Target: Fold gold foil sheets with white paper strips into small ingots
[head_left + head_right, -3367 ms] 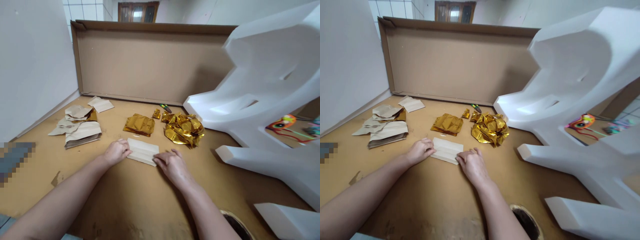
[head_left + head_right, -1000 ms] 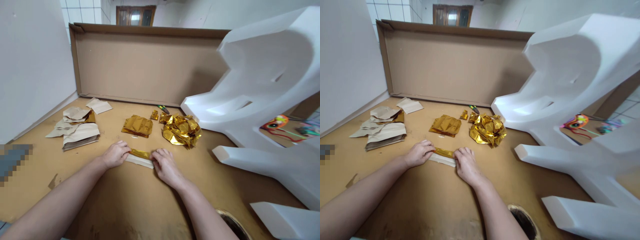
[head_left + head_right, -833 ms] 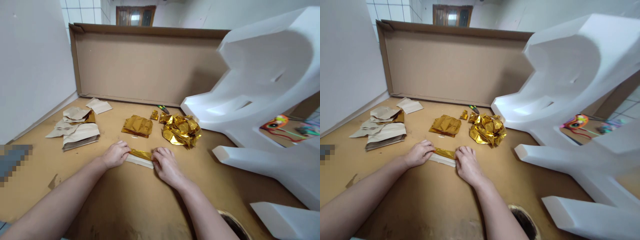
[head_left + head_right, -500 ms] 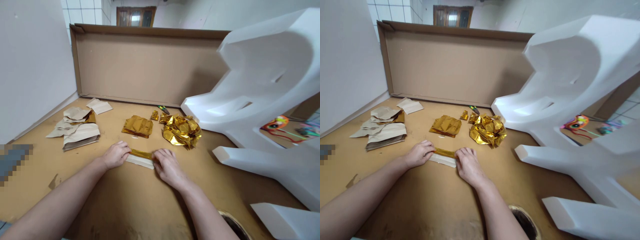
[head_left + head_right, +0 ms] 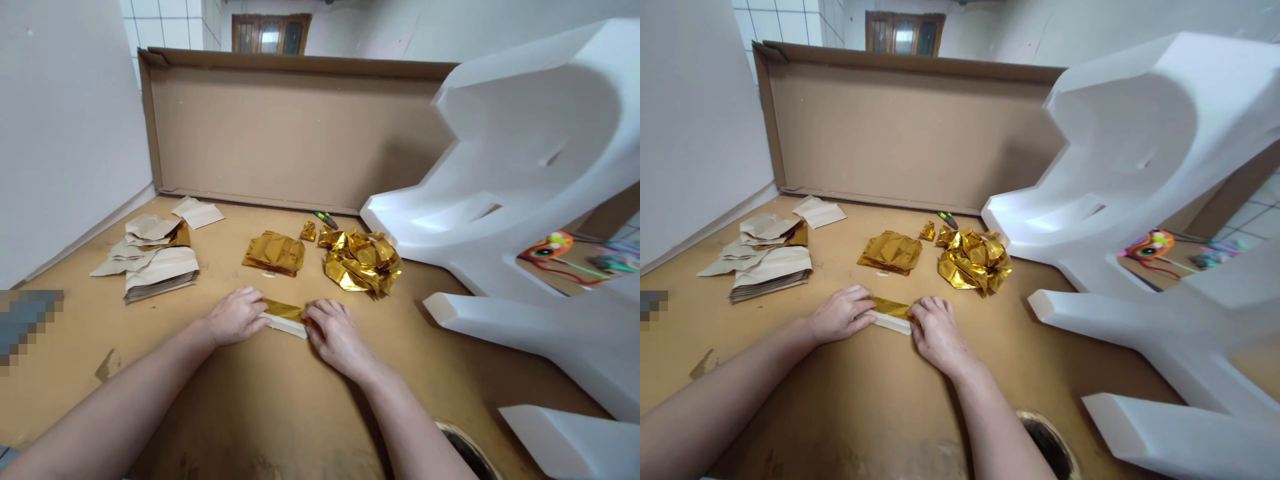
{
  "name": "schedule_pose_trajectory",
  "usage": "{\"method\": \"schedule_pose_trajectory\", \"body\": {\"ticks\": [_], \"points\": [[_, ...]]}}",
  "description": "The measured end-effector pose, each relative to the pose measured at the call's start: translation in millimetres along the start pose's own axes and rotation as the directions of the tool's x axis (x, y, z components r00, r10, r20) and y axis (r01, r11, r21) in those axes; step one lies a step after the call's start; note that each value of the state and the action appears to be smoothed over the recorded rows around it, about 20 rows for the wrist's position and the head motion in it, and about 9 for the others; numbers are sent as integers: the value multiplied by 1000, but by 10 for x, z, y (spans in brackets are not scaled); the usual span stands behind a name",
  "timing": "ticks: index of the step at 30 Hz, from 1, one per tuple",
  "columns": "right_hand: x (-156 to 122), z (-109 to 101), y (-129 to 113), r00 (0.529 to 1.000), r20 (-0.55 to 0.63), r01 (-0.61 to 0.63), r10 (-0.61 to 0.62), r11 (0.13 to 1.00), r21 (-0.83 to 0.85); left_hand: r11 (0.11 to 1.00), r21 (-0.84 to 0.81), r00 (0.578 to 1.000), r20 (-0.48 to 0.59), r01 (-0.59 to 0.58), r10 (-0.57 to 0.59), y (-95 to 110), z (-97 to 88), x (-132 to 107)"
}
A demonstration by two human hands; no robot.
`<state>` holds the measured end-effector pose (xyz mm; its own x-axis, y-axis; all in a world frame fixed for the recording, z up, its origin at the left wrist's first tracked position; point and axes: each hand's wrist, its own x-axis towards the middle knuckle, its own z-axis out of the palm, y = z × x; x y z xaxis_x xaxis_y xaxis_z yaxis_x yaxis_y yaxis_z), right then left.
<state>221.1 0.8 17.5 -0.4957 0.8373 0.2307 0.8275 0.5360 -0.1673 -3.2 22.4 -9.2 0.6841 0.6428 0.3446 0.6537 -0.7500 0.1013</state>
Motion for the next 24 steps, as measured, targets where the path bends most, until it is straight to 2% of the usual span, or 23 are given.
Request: {"method": "schedule_pose_trajectory", "body": {"ticks": [6,13,18,24], "points": [[-9,10,3,1000,-10,12,-12,1000,-5,999,-13,998,45,-40,41,139,42,9],[-24,78,-14,996,-42,74,-74,997,19,999,30,990,138,-31,27,168,44,3],[-31,196,-76,987,87,124,-132,988,92,998,43,990,137,-40,33,185,39,4],[-41,199,-100,963,263,20,-52,993,120,1000,16,993,119,-17,15,188,62,-1]]}}
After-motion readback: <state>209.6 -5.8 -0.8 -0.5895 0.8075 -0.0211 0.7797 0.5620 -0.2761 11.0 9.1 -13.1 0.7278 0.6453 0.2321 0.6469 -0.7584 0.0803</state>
